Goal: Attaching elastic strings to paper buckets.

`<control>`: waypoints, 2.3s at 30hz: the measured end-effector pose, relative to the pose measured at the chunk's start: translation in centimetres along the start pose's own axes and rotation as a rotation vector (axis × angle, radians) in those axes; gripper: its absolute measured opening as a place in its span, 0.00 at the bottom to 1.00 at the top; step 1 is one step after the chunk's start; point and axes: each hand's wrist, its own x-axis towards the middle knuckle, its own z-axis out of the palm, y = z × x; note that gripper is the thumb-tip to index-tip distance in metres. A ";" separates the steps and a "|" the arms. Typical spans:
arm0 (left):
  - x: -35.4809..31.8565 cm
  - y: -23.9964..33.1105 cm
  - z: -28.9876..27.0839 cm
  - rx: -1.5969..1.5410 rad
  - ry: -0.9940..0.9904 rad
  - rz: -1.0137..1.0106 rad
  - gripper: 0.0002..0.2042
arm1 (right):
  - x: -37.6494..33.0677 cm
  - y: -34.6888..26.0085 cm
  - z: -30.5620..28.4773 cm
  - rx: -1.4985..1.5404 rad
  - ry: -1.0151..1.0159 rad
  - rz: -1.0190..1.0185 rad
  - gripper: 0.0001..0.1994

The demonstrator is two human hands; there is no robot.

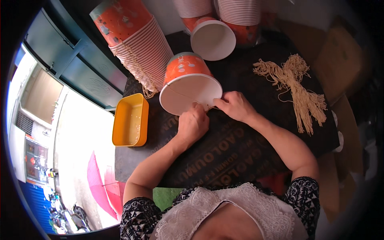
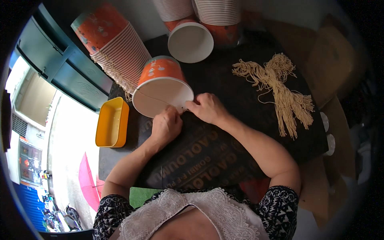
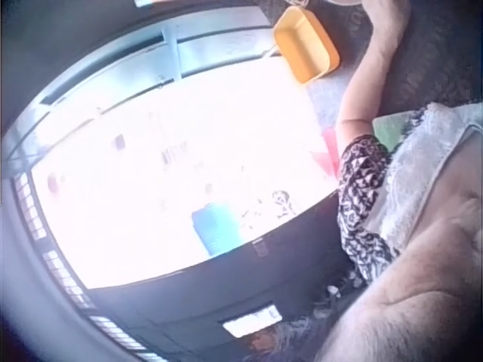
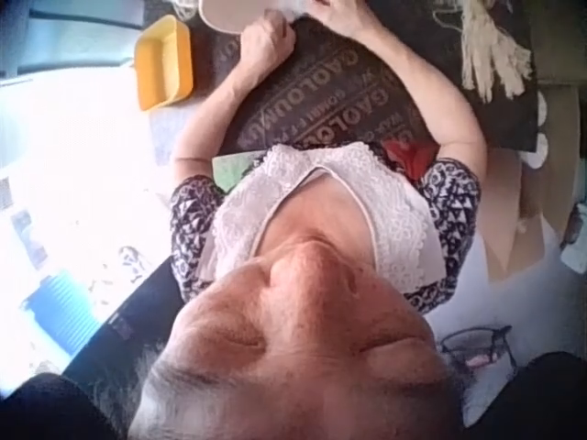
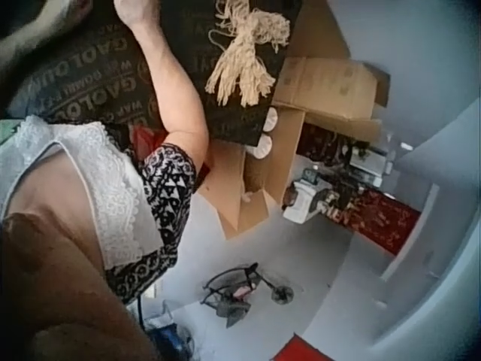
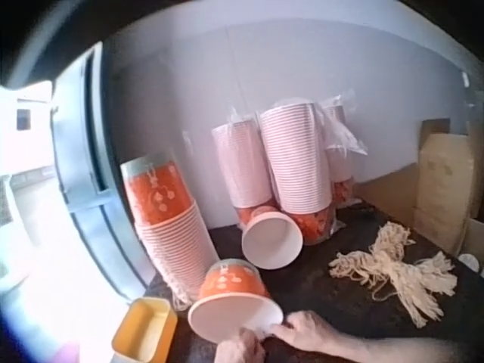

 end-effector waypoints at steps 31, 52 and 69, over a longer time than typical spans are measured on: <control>6.0 -2.0 -23.9 -0.848 0.170 -0.092 0.16 | 6.9 -10.6 -7.5 -0.041 0.400 -0.701 0.05; 9.8 0.3 -26.3 -0.569 0.285 -0.007 0.13 | 2.6 -14.3 -7.2 0.606 0.111 -0.550 0.13; 8.1 3.5 -24.9 -0.470 0.342 -0.049 0.07 | 2.4 -14.1 -5.6 -0.304 0.793 -1.110 0.10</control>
